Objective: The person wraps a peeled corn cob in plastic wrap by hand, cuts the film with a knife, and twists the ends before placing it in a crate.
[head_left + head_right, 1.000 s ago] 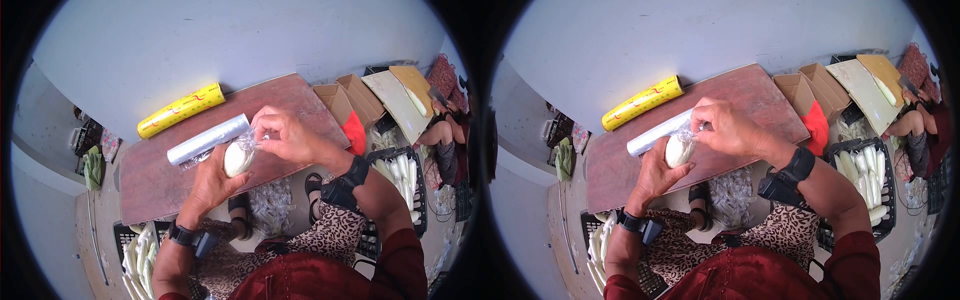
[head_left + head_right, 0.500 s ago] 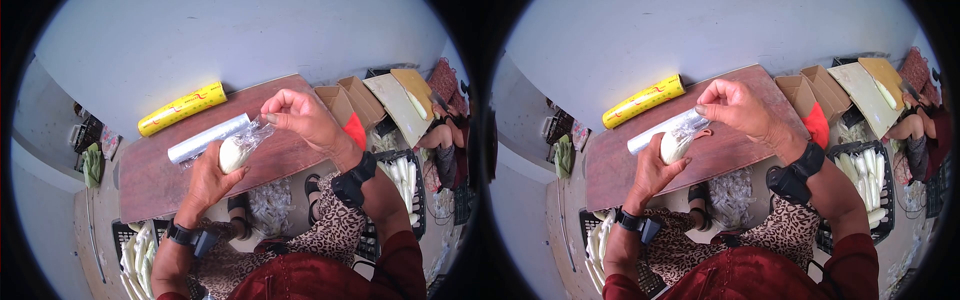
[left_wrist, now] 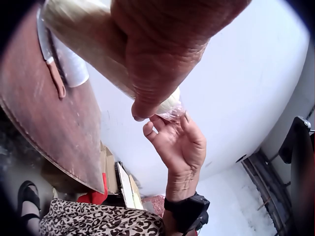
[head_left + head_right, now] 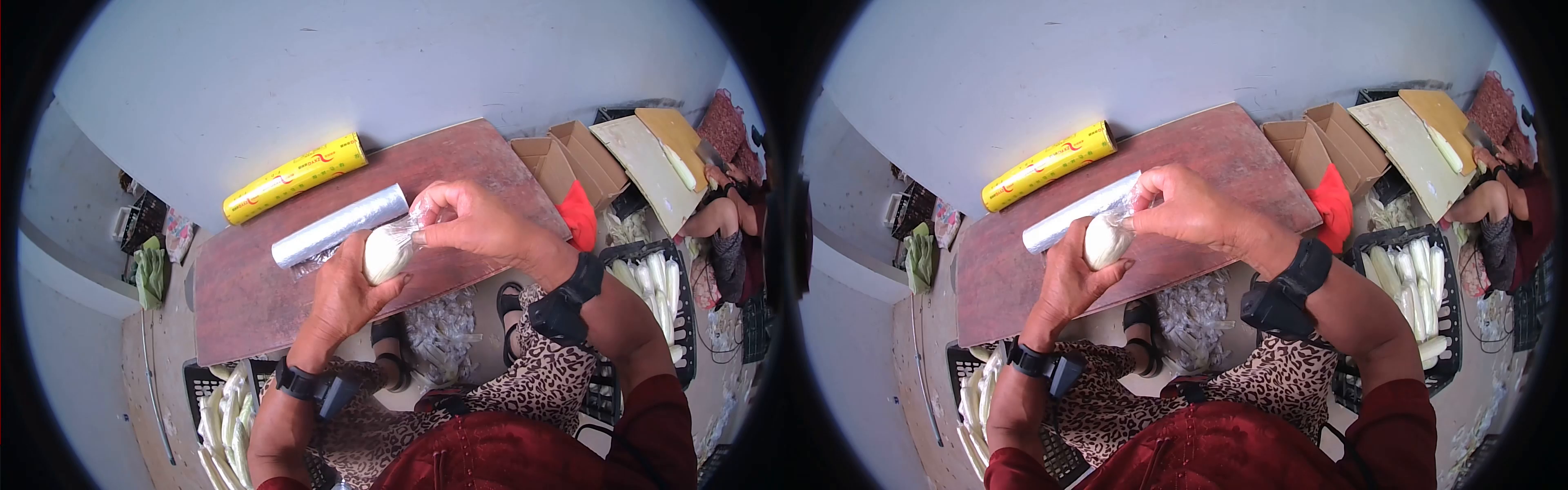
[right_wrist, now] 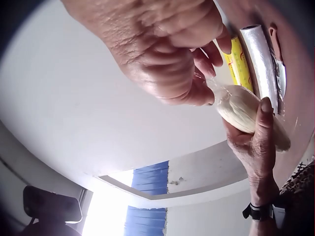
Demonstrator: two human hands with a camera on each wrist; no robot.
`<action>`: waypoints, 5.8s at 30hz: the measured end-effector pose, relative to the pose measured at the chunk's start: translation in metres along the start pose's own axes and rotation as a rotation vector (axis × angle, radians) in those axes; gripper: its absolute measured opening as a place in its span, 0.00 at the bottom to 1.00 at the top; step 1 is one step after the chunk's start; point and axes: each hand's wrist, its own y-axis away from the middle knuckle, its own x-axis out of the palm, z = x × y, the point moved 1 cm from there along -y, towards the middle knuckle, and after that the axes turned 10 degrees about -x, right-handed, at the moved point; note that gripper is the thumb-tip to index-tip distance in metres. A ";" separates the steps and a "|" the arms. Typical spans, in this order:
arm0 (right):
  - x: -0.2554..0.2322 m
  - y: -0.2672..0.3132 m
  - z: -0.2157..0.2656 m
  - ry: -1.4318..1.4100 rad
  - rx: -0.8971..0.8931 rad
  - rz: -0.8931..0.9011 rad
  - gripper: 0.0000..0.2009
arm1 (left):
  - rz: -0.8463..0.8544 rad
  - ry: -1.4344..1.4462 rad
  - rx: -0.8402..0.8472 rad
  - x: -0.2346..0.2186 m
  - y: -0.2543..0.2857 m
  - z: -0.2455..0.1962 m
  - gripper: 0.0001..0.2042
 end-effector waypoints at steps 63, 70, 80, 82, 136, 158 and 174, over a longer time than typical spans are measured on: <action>0.003 0.009 0.028 -0.010 -0.214 0.224 0.38 | 0.777 1.005 -0.422 -0.014 0.012 0.003 0.34; 0.008 0.002 0.015 0.118 -0.485 0.201 0.13 | 0.843 1.012 -0.438 -0.010 0.013 0.002 0.34; 0.008 0.003 0.018 -0.149 -0.251 -0.039 0.02 | 0.695 0.888 -0.284 -0.010 0.007 0.003 0.28; 0.008 0.003 0.016 -0.164 -0.222 -0.087 0.02 | 0.546 0.753 -0.198 -0.009 0.007 0.000 0.28; 0.004 -0.007 -0.014 -0.592 0.152 -0.186 0.08 | 0.321 0.840 -0.180 0.010 0.005 0.003 0.28; 0.006 0.000 0.004 -0.368 0.077 -0.077 0.09 | 0.628 1.124 -0.310 0.009 -0.004 0.005 0.34; -0.002 0.001 0.002 -0.279 -0.079 0.214 0.17 | 0.721 1.194 -0.359 -0.008 0.001 0.016 0.22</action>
